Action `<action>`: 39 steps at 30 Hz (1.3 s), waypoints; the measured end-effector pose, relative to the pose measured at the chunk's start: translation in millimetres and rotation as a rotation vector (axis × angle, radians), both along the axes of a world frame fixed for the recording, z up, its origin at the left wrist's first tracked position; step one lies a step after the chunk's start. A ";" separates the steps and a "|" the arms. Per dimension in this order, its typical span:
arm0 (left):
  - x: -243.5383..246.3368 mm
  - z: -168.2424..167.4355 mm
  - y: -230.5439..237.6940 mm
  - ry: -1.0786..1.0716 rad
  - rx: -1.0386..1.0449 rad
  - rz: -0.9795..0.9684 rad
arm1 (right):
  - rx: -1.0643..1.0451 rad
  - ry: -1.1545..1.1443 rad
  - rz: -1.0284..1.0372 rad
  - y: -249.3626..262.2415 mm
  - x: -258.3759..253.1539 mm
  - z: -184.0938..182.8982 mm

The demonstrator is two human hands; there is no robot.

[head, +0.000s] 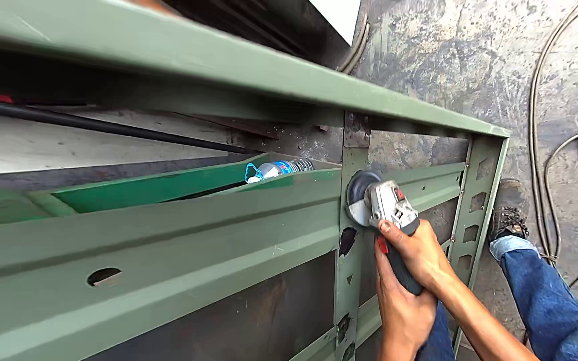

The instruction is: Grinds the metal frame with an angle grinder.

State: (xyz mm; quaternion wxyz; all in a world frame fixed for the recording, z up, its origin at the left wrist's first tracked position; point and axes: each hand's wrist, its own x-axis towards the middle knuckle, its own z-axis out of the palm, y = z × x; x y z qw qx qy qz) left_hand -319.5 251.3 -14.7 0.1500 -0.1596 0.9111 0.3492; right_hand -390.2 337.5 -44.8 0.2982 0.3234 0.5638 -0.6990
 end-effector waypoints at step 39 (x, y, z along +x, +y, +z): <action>-108.4 42.6 -63.6 0.520 -0.435 -0.617 | 0.030 -0.029 0.027 29.8 -56.8 5.7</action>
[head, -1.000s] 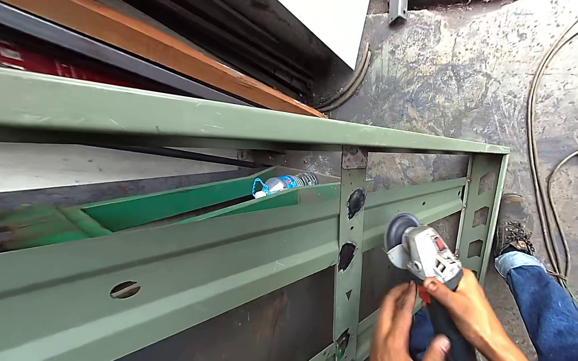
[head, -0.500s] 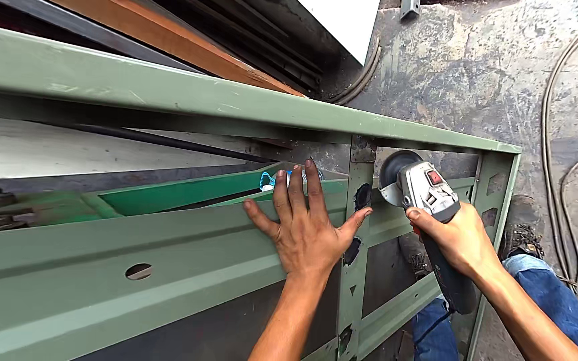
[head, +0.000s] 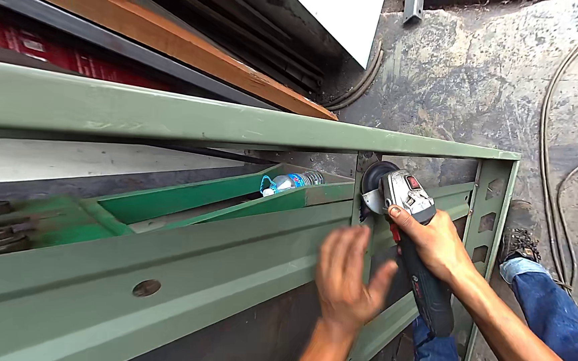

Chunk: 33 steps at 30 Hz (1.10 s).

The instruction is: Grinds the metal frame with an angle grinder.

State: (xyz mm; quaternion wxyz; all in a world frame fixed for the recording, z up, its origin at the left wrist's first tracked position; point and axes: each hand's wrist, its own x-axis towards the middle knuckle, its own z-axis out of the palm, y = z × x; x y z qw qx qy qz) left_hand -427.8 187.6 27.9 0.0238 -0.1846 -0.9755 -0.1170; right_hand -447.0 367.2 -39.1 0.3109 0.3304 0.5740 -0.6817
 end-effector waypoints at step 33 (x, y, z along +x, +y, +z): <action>67.2 -8.2 97.0 -0.519 0.278 0.633 | -0.108 -0.082 -0.132 -6.3 -9.2 15.4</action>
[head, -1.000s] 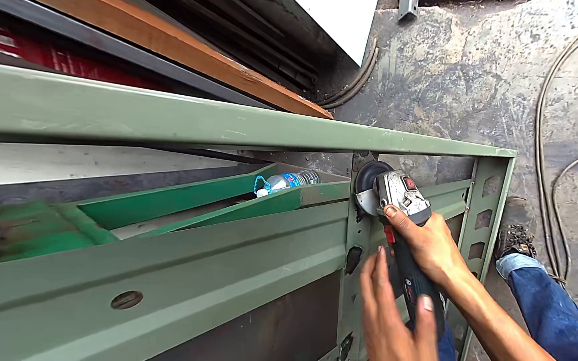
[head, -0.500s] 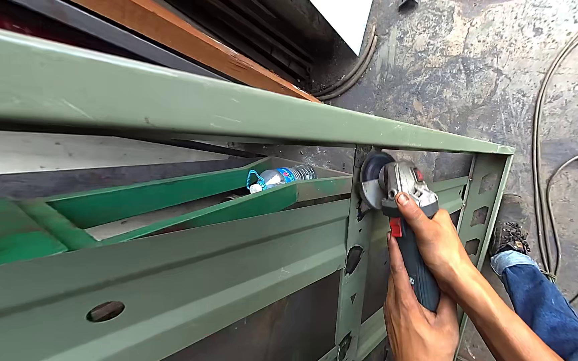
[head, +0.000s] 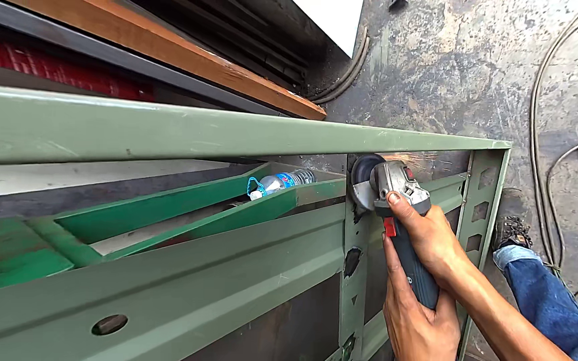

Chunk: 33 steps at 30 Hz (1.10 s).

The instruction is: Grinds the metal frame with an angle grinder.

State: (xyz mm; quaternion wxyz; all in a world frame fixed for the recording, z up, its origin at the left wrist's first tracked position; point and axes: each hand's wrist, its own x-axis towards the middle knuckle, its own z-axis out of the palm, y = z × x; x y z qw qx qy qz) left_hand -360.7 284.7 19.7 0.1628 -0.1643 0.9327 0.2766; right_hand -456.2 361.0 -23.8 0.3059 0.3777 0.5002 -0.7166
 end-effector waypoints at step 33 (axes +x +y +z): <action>-107.9 26.5 -126.8 0.510 -1.163 -0.570 | -0.089 0.019 0.044 24.6 31.0 -18.5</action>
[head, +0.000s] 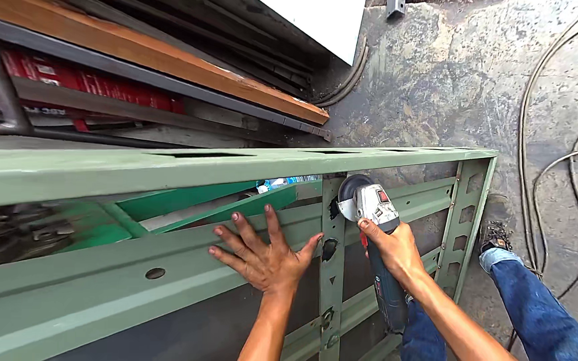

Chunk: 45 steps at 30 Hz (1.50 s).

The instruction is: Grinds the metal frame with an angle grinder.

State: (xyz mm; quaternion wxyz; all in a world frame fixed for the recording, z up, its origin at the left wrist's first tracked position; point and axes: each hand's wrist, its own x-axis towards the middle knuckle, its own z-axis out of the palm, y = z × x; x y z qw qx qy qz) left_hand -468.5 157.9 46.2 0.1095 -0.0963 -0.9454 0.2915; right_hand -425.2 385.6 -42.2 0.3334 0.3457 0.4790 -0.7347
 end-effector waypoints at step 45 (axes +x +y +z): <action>-34.0 -17.5 38.1 -0.092 0.127 0.155 | 0.054 -0.093 -0.226 -56.7 -12.4 26.8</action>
